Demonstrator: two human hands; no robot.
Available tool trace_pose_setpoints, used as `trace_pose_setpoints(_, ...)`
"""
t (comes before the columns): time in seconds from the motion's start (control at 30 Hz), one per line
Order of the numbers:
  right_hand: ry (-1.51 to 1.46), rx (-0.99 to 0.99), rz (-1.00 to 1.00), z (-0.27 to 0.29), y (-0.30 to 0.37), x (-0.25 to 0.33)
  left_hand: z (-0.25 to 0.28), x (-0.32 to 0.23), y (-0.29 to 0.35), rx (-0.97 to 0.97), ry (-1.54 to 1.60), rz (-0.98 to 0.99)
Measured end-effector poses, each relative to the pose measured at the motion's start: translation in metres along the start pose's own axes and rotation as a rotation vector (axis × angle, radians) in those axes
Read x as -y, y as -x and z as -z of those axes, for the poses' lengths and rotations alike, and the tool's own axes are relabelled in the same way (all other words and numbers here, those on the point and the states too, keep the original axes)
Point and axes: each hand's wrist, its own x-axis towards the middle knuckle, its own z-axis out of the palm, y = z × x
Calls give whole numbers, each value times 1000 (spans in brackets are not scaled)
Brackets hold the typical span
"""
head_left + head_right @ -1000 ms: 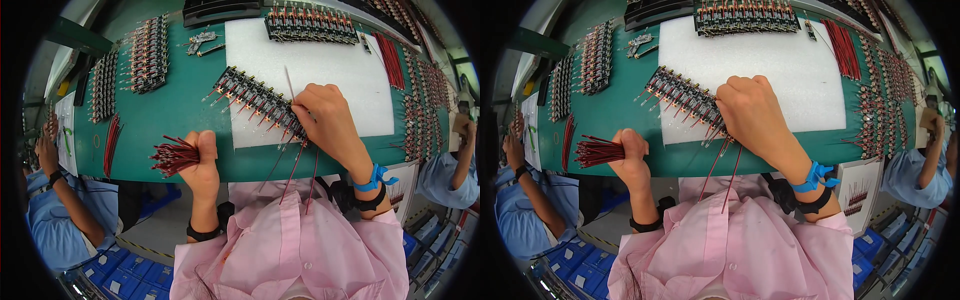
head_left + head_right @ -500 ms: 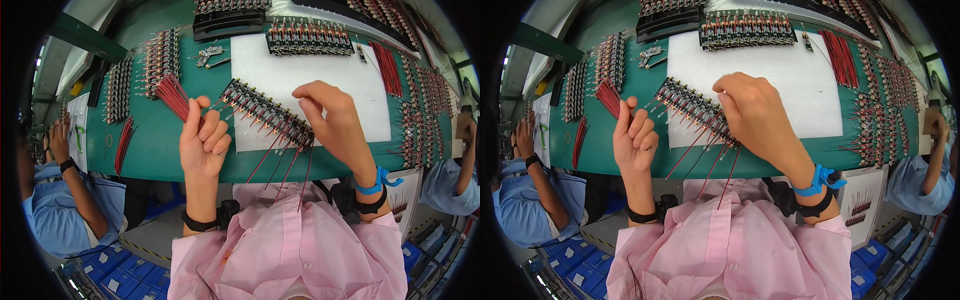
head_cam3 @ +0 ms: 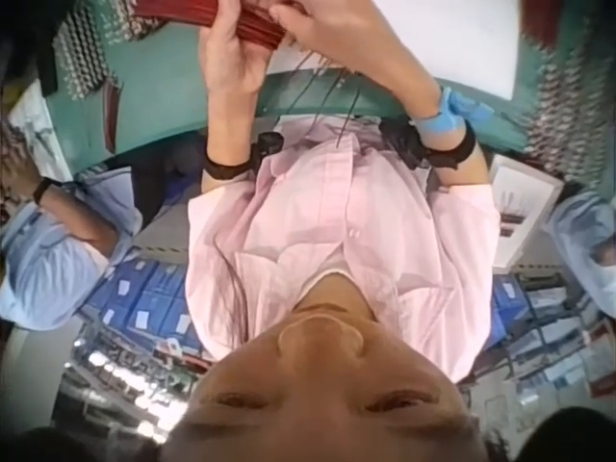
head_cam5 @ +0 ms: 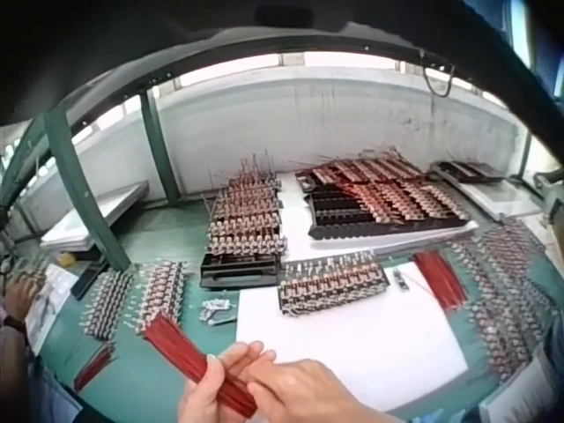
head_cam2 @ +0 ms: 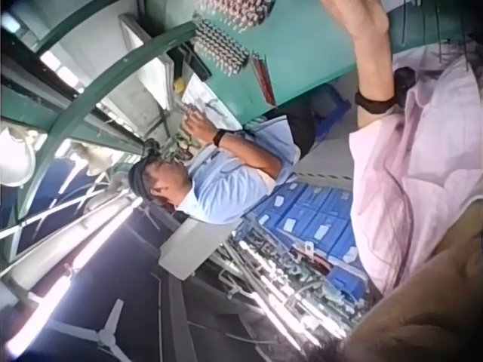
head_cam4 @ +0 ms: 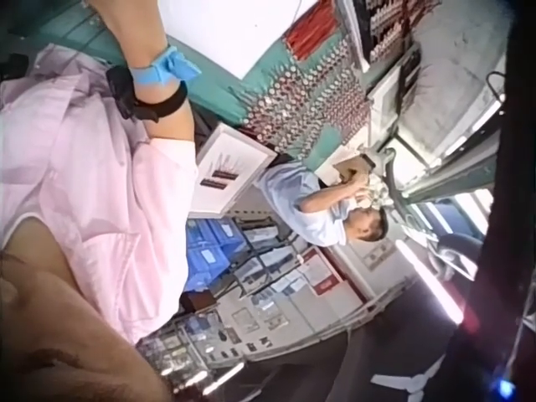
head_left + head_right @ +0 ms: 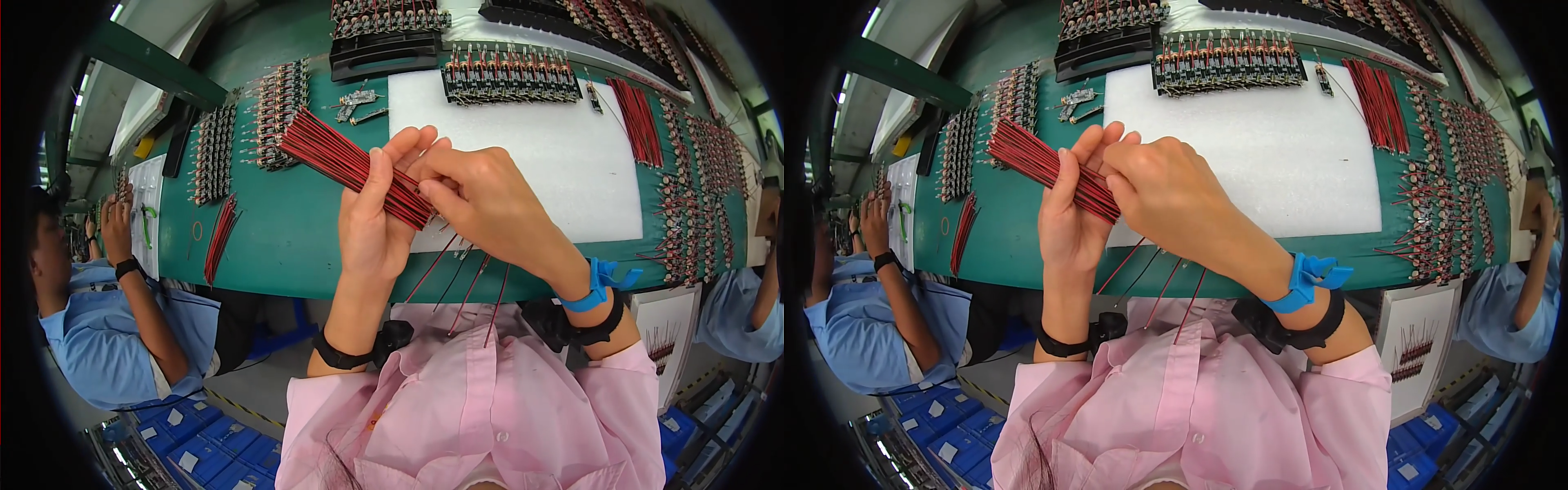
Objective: The person picks up a bundle of wires and inserts them one by one into circuit boards. After populating the boards, the person reaches for more circuit boards from a stack and places them on the work surface.
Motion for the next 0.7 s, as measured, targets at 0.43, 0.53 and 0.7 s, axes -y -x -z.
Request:
trace_pose_setpoints(0.43,-355,119,-220,5,6,-7,7,0,8,-62,-189,0)
trace_pose_setpoints(0.53,-318,117,-191,2,8,-4,7,1,9,-71,-235,1)
trace_pose_setpoints(0.7,-411,52,-192,-2,10,-7,-3,-1,9,-183,-125,-22)
